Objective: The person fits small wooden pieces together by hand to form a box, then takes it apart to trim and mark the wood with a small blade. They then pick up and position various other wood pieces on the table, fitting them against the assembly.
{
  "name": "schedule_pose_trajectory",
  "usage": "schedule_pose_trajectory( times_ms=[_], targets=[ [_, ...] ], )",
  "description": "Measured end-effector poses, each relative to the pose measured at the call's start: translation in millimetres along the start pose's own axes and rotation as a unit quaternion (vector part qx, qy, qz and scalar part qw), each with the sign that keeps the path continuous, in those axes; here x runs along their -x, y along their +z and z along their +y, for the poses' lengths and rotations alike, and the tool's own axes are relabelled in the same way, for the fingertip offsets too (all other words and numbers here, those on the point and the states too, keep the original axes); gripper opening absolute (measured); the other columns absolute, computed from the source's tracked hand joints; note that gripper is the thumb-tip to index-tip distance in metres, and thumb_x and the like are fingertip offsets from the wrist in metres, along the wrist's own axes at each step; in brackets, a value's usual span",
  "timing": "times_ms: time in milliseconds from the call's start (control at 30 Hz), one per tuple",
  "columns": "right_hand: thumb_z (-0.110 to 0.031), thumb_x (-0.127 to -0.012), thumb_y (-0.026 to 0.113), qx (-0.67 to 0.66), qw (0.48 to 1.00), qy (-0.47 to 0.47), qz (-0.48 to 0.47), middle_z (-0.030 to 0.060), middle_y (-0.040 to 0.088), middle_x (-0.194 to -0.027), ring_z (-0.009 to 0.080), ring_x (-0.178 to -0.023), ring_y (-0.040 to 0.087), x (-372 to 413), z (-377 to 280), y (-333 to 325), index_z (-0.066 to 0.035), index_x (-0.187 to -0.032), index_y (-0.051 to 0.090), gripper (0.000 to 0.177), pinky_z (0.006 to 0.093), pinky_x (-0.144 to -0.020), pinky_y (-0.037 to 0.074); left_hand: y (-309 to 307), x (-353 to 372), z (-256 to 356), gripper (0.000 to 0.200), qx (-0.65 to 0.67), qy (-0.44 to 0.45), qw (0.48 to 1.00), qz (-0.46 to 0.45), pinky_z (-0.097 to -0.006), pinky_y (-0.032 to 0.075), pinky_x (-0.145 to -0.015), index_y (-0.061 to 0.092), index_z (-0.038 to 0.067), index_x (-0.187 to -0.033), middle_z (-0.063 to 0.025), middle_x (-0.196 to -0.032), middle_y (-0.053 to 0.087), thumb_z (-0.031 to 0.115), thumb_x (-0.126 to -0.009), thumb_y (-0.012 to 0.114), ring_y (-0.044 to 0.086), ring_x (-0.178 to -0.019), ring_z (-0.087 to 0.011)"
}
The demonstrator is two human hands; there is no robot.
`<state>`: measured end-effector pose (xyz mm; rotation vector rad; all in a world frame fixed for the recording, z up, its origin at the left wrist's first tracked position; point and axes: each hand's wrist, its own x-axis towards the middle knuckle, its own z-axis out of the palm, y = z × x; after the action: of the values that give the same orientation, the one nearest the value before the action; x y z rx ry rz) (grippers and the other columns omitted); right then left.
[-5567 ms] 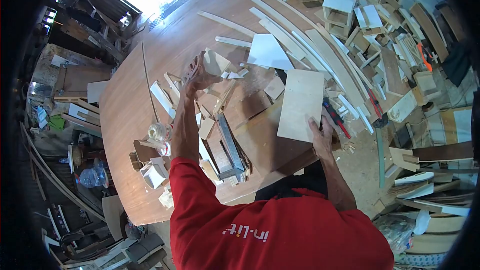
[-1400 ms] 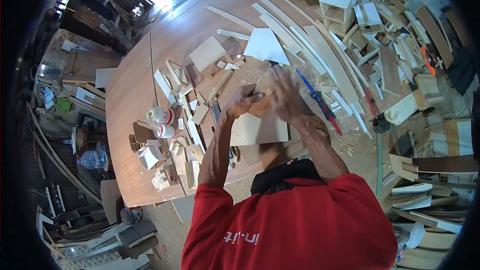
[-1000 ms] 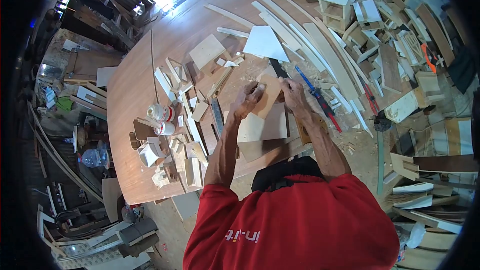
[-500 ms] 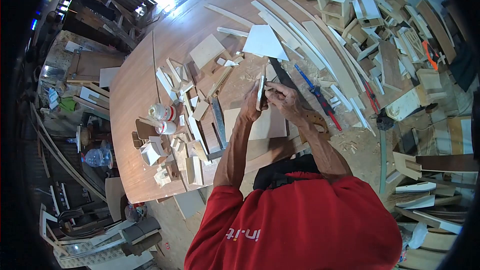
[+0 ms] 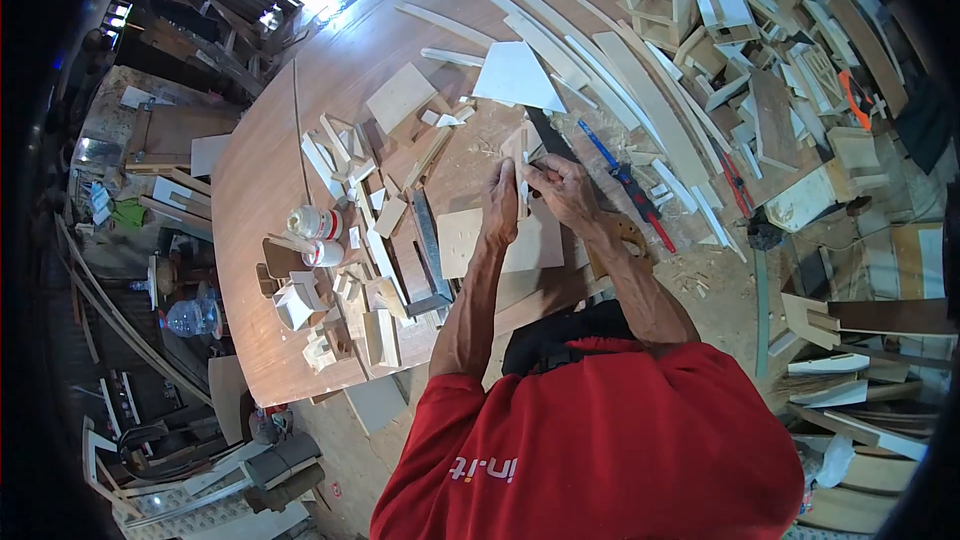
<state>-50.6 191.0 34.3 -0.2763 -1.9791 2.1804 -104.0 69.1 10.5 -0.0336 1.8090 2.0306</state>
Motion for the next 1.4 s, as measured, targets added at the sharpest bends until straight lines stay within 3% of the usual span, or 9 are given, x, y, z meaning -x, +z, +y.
schedule_pose_trajectory(
  times_ms=[67,133,333,500,600,667,967,1267,1400],
  targets=[
    [-0.028,-0.089,0.064,-0.021,0.999,-0.012,-0.025,0.0074,0.063,-0.071,0.011,-0.066,0.058,-1.1,9.0,-10.2,0.001,-0.088,0.067,0.029,0.0291,-0.058,0.048,-2.0,0.5,0.6,0.036,-0.004,0.003,1.0,-0.002,-0.0227,0.036,-0.04,0.055,0.012,-0.091,0.0018,-0.062,0.047,0.044,-0.1,0.043,0.044,-0.048,-0.0075],
    [-0.03,-0.089,0.063,0.183,0.983,0.016,0.006,0.0109,0.065,-0.072,0.0157,-0.066,0.062,0.9,15.2,-35.4,-0.001,-0.088,0.066,0.029,0.0309,-0.06,0.048,-4.0,5.0,5.1,0.037,-0.007,0.006,1.0,-0.001,-0.0229,0.037,-0.041,0.055,0.011,-0.089,0.0014,-0.062,0.048,0.044,-0.1,0.042,0.045,-0.048,-0.0081],
    [-0.027,-0.092,0.053,0.405,0.9,0.001,0.162,0.0165,0.065,-0.074,0.0336,-0.07,0.063,28.8,27.7,-109.5,-0.004,-0.092,0.065,0.026,0.0445,-0.066,0.048,-24.6,12.8,-5.4,0.038,0.003,-0.017,1.0,0.026,-0.0227,0.041,-0.055,0.062,0.005,-0.1,0.0019,-0.078,0.056,0.041,-0.098,0.05,0.049,-0.065,-0.006],
    [-0.029,-0.08,0.065,0.425,0.905,0.007,-0.005,0.015,0.063,-0.091,0.033,-0.087,0.06,80.5,15.7,-93.5,-0.004,-0.094,0.063,0.029,0.0434,-0.074,0.047,-31.3,12.0,-18.8,0.03,0.039,-0.013,0.997,0.067,-0.0221,0.028,-0.042,0.056,0.013,-0.081,0.0066,-0.062,0.047,0.039,-0.096,0.055,0.037,-0.049,-0.003],
    [-0.033,-0.068,0.075,0.523,0.842,-0.11,-0.069,0.0133,0.055,-0.103,0.0314,-0.1,0.055,101.6,29.7,-84.2,-0.005,-0.102,0.059,0.047,0.0438,-0.085,0.044,-33.8,15.9,-19.0,0.03,0.027,-0.002,0.998,0.065,-0.0231,0.025,-0.039,0.051,0.014,-0.076,0.0066,-0.056,0.043,0.037,-0.096,0.057,0.034,-0.044,-0.0036],
    [-0.036,-0.062,0.074,0.541,0.833,-0.055,-0.096,0.0114,0.048,-0.111,0.0301,-0.113,0.045,105.1,33.7,-84.2,-0.007,-0.109,0.055,0.059,0.0528,-0.095,0.034,-29.8,18.0,-17.4,0.03,0.038,-0.016,0.989,0.14,-0.0237,0.024,-0.037,0.05,0.014,-0.075,0.0063,-0.053,0.041,0.035,-0.095,0.059,0.032,-0.041,-0.0046],
    [-0.033,-0.065,0.072,0.59,0.799,-0.015,-0.112,0.0179,0.061,-0.111,0.0351,-0.104,0.057,117.7,37.2,-71.7,-0.003,-0.136,0.038,0.084,0.0644,-0.104,0.021,-55.1,37.1,-23.5,0.028,0.013,0.057,0.978,0.201,-0.022,0.027,-0.044,0.053,0.009,-0.082,0.0065,-0.062,0.045,0.033,-0.091,0.065,0.037,-0.051,-0.0029],
    [-0.024,-0.078,0.064,0.608,0.791,-0.073,0.008,0.0156,0.063,-0.099,0.0327,-0.094,0.059,92.3,23.9,-65.2,-0.004,-0.117,0.053,0.045,0.0541,-0.093,0.038,-57.1,62.2,-28.2,0.036,0.032,0.023,0.983,0.179,-0.0201,0.035,-0.055,0.052,0.004,-0.098,0.0037,-0.071,0.051,0.034,-0.089,0.068,0.043,-0.061,-0.0038],
    [-0.022,-0.085,0.063,0.374,0.919,-0.125,-0.02,0.0128,0.063,-0.078,0.0284,-0.078,0.063,70.1,17.0,-26.7,-0.002,-0.093,0.063,0.022,0.0371,-0.069,0.049,-41.9,67.9,-34.4,0.034,0.037,0.009,0.984,0.173,-0.021,0.033,-0.051,0.051,0.005,-0.096,0.0045,-0.068,0.049,0.035,-0.09,0.066,0.042,-0.058,-0.0036]
  ],
)
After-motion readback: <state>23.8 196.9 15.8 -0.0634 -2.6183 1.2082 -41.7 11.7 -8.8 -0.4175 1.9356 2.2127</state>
